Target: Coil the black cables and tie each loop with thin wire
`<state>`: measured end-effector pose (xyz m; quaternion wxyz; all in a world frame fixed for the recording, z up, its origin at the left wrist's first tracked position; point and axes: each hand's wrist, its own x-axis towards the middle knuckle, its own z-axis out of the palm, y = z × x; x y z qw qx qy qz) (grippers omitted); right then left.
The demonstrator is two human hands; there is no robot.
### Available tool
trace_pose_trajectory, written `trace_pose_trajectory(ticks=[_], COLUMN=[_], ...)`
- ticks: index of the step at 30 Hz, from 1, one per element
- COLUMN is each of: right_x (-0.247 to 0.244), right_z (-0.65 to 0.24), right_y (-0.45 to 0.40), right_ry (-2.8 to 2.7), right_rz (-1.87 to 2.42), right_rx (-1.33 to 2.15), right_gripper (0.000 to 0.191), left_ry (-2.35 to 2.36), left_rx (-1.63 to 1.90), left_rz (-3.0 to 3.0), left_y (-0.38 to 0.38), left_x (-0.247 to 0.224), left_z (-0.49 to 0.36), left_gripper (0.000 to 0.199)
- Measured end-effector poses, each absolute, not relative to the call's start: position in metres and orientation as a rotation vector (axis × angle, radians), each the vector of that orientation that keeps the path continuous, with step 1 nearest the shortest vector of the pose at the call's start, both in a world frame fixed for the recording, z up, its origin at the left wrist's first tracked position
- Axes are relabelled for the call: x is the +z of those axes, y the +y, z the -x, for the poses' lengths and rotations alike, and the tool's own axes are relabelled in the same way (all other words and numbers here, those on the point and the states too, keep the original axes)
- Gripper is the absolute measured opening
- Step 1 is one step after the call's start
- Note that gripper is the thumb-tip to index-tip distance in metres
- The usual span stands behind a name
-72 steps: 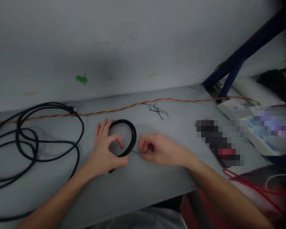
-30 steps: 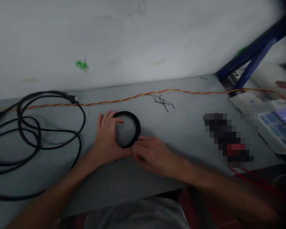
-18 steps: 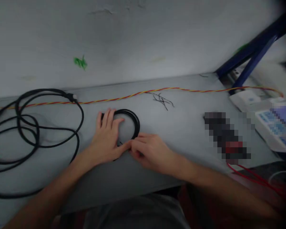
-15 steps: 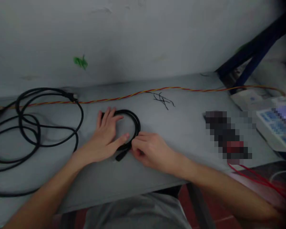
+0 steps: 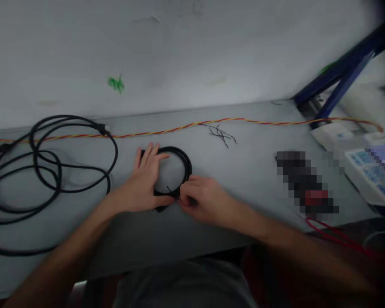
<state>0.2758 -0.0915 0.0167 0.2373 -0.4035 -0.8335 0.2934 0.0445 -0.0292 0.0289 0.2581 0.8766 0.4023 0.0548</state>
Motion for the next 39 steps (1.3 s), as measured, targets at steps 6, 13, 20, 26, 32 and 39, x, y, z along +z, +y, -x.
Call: trace_pose_trajectory(ticks=[6, 13, 20, 26, 32, 39], right_x=[0.019, 0.018, 0.009, 0.000, 0.006, 0.005], right_z=[-0.284, -0.290, -0.274, -0.267, -0.282, -0.284], right_y=[-0.088, -0.083, -0.083, -0.087, -0.088, -0.091], right_ry=[-2.357, -2.441, -2.295, -2.167, -2.492, -2.484], right_rz=[1.041, 0.900, 0.885, 1.007, 0.856, 0.824], right_rx=[0.905, 0.795, 0.719, 0.641, 0.376, 0.365], right_gripper=[0.009, 0.008, 0.014, 0.014, 0.021, 0.020], left_ry=[1.101, 1.183, 1.277, 1.260, 1.255, 1.242], left_rx=[0.157, 0.111, 0.050, 0.125, 0.124, 0.133], left_rz=[-2.385, -2.400, -2.411, -2.410, -2.416, -2.398], left_y=[-0.029, -0.032, -0.035, -0.036, -0.036, -0.037], left_x=[0.026, 0.027, 0.027, 0.025, 0.026, 0.026], left_z=[-0.046, -0.053, -0.062, -0.061, -0.060, -0.059], left_gripper=[0.103, 0.098, 0.096, 0.090, 0.089, 0.089])
